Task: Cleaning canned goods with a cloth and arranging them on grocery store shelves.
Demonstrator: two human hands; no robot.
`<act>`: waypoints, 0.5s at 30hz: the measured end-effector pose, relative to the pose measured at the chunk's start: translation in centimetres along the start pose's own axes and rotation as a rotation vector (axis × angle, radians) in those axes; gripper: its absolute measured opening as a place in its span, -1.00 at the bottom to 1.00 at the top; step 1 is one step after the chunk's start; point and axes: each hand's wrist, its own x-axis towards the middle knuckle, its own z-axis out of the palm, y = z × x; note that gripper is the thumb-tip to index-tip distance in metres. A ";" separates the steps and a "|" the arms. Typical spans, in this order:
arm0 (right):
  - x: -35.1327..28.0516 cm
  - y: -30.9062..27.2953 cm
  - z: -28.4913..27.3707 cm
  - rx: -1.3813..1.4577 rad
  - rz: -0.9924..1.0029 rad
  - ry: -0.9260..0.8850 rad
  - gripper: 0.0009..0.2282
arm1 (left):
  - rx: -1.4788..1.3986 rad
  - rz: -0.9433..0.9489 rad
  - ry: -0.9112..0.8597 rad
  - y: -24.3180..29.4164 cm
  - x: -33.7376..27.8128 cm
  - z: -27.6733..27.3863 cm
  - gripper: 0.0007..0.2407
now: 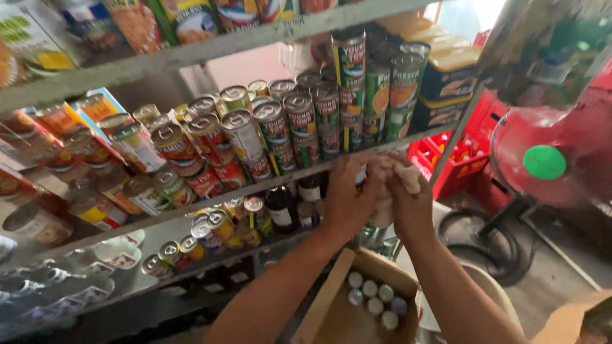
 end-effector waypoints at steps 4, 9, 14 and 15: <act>-6.5 3.6 -1.9 0.039 0.128 0.172 -0.69 | -0.131 -0.136 -0.036 -3.7 -10.5 4.9 -0.72; -15.7 7.8 -5.8 0.437 0.691 0.316 -0.64 | -0.037 -0.421 -0.024 -5.1 -23.1 7.3 -0.77; -30.8 24.9 -17.2 0.138 0.859 0.500 -0.77 | 0.191 -0.582 -0.171 -10.6 -36.9 10.5 -0.77; -33.4 26.7 -18.3 0.139 0.878 0.536 -0.81 | 0.274 -0.615 -0.215 -11.5 -39.4 10.9 -0.77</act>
